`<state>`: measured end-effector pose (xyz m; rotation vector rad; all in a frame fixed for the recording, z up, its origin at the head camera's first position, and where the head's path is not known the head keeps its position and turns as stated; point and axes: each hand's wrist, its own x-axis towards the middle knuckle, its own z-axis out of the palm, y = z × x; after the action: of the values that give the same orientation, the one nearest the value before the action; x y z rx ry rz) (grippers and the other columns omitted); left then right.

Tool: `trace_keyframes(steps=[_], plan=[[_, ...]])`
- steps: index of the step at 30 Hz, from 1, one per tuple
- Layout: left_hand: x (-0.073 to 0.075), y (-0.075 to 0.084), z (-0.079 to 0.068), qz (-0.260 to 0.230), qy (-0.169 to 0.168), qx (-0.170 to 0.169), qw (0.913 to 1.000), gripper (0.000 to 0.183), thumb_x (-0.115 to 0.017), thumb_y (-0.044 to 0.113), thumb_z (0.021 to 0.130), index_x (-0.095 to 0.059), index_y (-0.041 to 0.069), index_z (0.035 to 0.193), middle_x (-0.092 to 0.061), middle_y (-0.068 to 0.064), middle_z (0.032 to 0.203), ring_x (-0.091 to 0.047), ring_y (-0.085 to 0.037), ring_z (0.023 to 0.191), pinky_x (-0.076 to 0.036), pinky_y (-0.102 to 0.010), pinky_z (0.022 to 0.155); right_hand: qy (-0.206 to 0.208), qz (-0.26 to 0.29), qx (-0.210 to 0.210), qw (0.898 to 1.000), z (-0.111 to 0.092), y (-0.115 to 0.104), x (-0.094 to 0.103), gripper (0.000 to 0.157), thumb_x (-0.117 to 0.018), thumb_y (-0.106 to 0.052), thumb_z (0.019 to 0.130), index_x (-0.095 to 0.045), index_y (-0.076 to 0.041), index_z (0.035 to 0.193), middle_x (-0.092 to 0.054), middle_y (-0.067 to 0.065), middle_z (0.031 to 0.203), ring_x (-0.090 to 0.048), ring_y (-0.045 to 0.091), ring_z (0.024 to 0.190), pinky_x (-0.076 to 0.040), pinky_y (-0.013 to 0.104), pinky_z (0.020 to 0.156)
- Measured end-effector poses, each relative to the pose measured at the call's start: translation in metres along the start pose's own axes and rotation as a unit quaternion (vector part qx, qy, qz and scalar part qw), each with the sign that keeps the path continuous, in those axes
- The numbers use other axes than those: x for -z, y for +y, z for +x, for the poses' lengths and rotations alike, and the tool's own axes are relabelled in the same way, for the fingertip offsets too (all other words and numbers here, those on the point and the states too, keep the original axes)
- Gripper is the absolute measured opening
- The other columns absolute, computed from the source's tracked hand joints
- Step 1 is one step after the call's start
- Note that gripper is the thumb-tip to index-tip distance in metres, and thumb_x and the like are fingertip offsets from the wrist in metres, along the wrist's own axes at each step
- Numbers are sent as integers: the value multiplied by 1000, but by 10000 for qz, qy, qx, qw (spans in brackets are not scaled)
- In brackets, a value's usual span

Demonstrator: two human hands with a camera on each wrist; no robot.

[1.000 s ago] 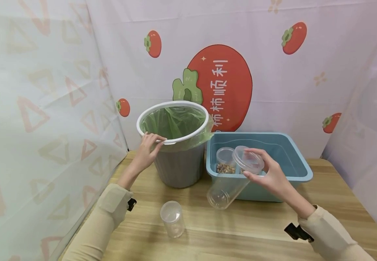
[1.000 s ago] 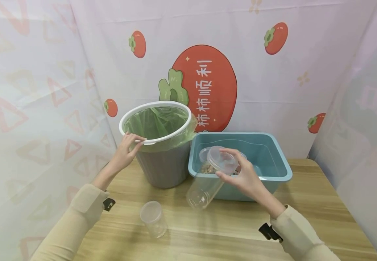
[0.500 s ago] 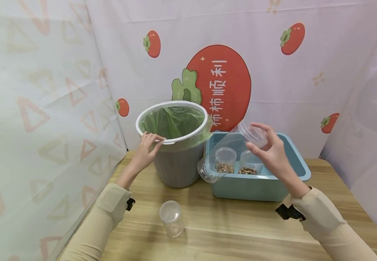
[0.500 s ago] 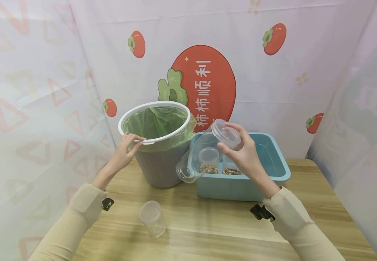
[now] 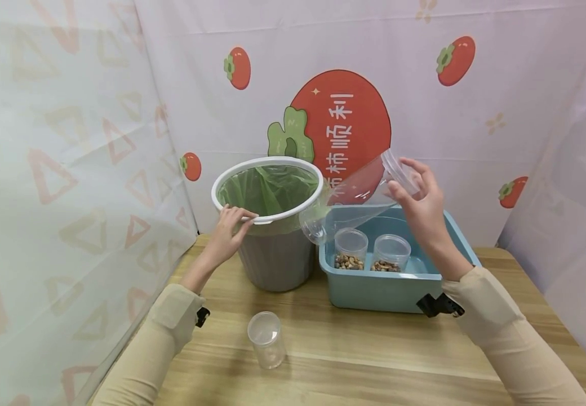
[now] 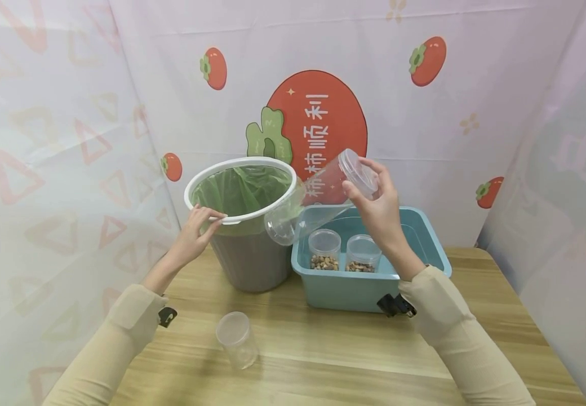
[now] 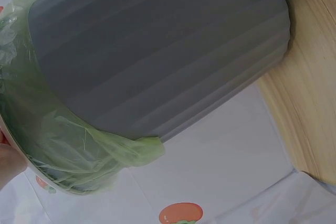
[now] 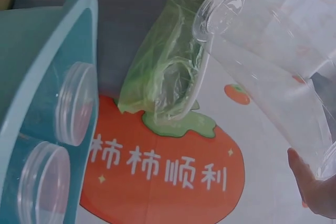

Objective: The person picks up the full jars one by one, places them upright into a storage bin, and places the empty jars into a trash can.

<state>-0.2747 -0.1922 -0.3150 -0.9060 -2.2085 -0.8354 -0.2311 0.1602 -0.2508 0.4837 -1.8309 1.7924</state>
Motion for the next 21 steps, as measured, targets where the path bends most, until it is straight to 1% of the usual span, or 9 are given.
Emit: trace_keyframes(steps=[4,8,12,17,21], plan=[[1,0,0,32,-38,34,10000,10,-54,-2,84,-59,-2,93,-57,-16,88,-49,-31,90,-13,-54,101,165,-11,-61,9998,10,-4,-9,47,-60,-20,82,-43,-14,125,-47,12,116,-51,20,100,-48,18,73],[1,0,-1,48,-45,62,10000,10,-54,-2,84,-59,-2,93,-57,-16,89,-50,-31,90,-13,-53,101,279,51,-48,9996,22,-6,-21,50,-62,-22,80,-42,-13,125,-47,13,116,-52,23,99,-48,22,75],[1,1,-1,47,-31,45,10000,10,-54,-2,84,-59,-2,93,-57,-16,89,-50,-31,90,-13,-53,101,354,-83,-27,9993,34,-6,-32,51,-61,-25,81,-40,-15,126,-47,10,114,-52,20,95,-49,25,77],[1,1,-1,39,-21,78,10000,10,-54,-2,84,-59,-2,93,-57,-16,89,-50,-30,91,-12,-53,101,363,-122,-12,9993,50,-6,-48,52,-62,-27,81,-39,-14,126,-46,8,112,-49,17,95,-49,29,79],[1,2,0,36,-43,91,9999,10,-54,-1,84,-59,-2,93,-57,-15,89,-50,-30,91,-12,-53,102,470,-359,-51,9982,62,-4,-60,53,-62,-30,80,-39,-13,125,-45,7,115,-48,16,95,-48,27,78]])
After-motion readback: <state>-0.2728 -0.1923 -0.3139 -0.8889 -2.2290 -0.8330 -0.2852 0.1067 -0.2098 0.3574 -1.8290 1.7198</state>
